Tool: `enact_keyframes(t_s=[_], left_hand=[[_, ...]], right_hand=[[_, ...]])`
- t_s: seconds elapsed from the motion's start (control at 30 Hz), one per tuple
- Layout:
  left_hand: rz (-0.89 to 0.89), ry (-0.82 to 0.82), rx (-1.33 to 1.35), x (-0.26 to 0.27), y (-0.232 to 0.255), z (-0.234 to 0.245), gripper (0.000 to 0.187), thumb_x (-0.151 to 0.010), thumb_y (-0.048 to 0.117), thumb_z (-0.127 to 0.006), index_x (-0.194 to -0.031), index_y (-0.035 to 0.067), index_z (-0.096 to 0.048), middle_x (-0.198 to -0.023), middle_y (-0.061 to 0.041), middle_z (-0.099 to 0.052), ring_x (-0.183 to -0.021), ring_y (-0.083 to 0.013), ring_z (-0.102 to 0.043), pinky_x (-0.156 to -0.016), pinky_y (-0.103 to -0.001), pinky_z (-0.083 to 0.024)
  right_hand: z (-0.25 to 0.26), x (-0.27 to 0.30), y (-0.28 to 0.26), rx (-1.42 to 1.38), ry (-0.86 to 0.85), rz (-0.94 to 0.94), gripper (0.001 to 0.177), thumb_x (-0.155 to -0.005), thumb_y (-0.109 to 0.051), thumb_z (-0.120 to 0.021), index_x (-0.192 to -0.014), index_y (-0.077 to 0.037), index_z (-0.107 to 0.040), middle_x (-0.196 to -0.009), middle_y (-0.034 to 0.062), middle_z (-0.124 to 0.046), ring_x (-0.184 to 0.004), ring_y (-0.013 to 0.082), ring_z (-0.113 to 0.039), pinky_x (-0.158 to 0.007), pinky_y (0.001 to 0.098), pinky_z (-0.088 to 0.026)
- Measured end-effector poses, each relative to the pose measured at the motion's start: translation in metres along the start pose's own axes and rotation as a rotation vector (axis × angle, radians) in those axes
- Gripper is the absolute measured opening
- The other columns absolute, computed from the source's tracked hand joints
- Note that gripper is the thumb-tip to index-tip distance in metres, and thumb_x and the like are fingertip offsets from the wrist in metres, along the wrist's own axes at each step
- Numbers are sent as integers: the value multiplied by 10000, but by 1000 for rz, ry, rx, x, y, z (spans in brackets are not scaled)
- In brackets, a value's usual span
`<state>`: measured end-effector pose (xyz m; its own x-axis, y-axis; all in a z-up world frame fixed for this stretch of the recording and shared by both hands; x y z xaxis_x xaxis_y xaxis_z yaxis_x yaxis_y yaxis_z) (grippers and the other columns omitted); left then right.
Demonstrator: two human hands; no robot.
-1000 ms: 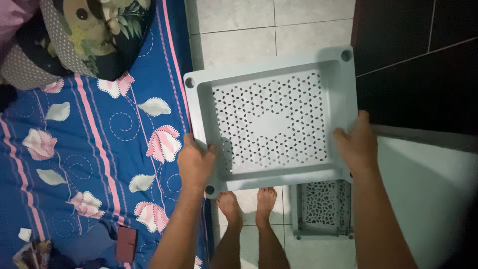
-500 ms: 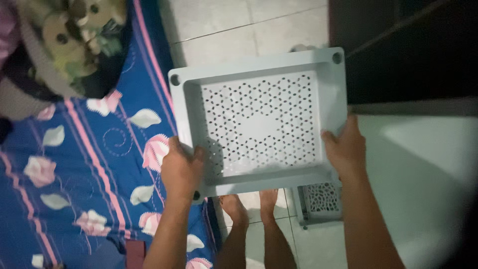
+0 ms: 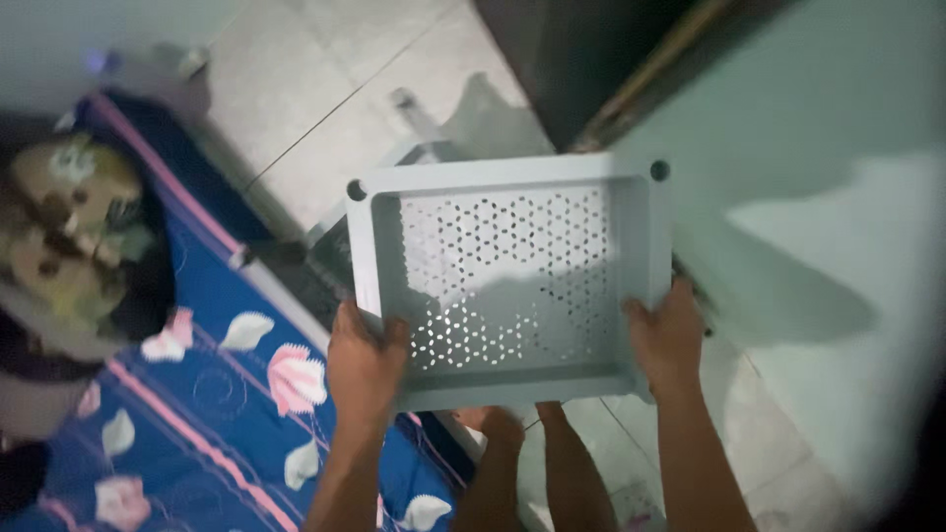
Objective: The person assembles a white plastic storage basket by hand. They attach the side panels to the base, secure the corners with green plastic fasteners, and stack the completed basket on top of another identical unit.
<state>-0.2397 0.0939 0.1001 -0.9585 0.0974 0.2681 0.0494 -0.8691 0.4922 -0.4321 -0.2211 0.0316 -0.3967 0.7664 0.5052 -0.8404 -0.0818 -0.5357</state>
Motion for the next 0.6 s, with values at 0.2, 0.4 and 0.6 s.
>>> enact_keyframes(t_s=[0.2,0.4,0.6], left_hand=[[-227,-103,-104,25,67,-59,452,-864,250,-713,-1240,25,-600,-1336,-209,-557,-1171,-434,-590,-893,-500,-525],[-325,-329,-100,61,101,-162,505,-873,206,-688,-1354,78,-601,-1302,-174,-584,-1132,-397,-625,-918,-487,-532],[-437,-503,-257,68,101,-289,514,-892,228,-696,-1368,71,-580,-1311,-193,-596,-1064,-376,-666,-928,-469,-542]], right_hand=[[42,41,114,-167,82,-342,504,-883,-201,-688,-1301,8,-498,-1159,260,-667,-1014,381,-680,-873,476,-537],[49,65,246,-253,311,-424,510,-841,-228,-696,-1279,-15,-547,-1120,231,-692,-963,349,-679,-834,457,-526],[24,54,359,-206,278,-578,468,-916,-251,-697,-1240,51,-544,-1048,285,-684,-947,373,-672,-827,470,-520]])
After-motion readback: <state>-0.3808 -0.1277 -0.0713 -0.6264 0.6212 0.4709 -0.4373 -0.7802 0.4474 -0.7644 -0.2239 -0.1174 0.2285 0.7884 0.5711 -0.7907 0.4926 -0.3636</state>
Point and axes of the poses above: each hand's wrist, its own x-axis away from the middle knuckle, its own z-axis out of the back of the hand, y = z × x, the point moved 5 cm from there along -x, towards the middle knuckle
